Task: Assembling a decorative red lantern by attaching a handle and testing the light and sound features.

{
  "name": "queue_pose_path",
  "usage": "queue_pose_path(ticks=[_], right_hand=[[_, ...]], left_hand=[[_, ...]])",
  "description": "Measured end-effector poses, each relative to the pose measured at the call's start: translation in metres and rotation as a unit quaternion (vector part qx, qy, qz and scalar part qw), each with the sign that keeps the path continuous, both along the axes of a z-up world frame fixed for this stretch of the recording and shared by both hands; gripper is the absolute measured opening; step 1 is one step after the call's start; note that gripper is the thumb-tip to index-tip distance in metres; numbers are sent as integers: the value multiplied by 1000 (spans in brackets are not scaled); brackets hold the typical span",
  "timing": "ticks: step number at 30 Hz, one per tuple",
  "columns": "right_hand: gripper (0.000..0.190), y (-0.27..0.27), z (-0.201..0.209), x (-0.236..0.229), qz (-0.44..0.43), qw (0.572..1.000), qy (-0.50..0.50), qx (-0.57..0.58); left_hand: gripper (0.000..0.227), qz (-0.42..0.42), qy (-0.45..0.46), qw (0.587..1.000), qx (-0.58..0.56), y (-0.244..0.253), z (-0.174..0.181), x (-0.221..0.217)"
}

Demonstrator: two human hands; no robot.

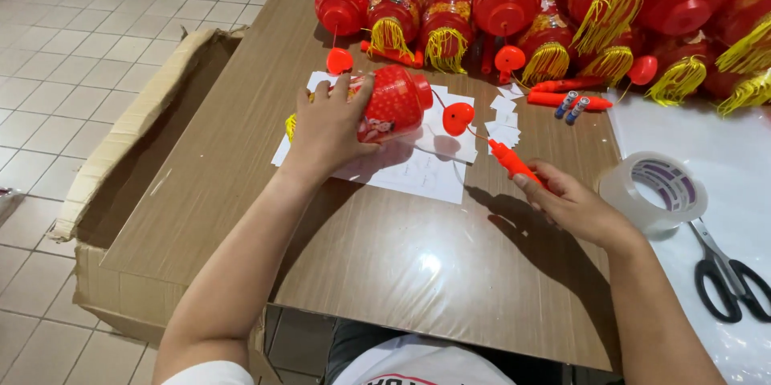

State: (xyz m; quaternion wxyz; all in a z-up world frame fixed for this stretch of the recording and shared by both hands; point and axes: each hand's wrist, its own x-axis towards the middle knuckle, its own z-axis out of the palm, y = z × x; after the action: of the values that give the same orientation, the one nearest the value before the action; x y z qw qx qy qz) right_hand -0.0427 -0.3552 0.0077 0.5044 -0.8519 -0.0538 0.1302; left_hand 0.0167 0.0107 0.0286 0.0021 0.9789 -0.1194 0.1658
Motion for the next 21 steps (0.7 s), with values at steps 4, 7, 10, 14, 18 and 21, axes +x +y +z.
queue_pose_path(ticks=[4, 7, 10, 14, 18, 21], right_hand=[[36, -12, -17, 9, 33, 999, 23, 7], [32, -10, -17, 9, 31, 999, 23, 22], [30, -3, -10, 6, 33, 998, 18, 52], [27, -3, -19, 8, 55, 995, 3, 78], [27, 3, -16, 2, 61, 994, 51, 77], [29, 4, -15, -1, 65, 992, 85, 67]], left_hand=[[109, -23, -45, 999, 20, -6, -18, 23], [108, -24, -11, 999, 18, -15, -19, 24], [104, -44, 4, 999, 3, -26, -6, 7], [98, -168, -76, 983, -23, -62, -40, -4], [54, -328, -37, 936, -123, -104, -73, -22], [44, -363, -51, 913, -179, -116, -99, -18]])
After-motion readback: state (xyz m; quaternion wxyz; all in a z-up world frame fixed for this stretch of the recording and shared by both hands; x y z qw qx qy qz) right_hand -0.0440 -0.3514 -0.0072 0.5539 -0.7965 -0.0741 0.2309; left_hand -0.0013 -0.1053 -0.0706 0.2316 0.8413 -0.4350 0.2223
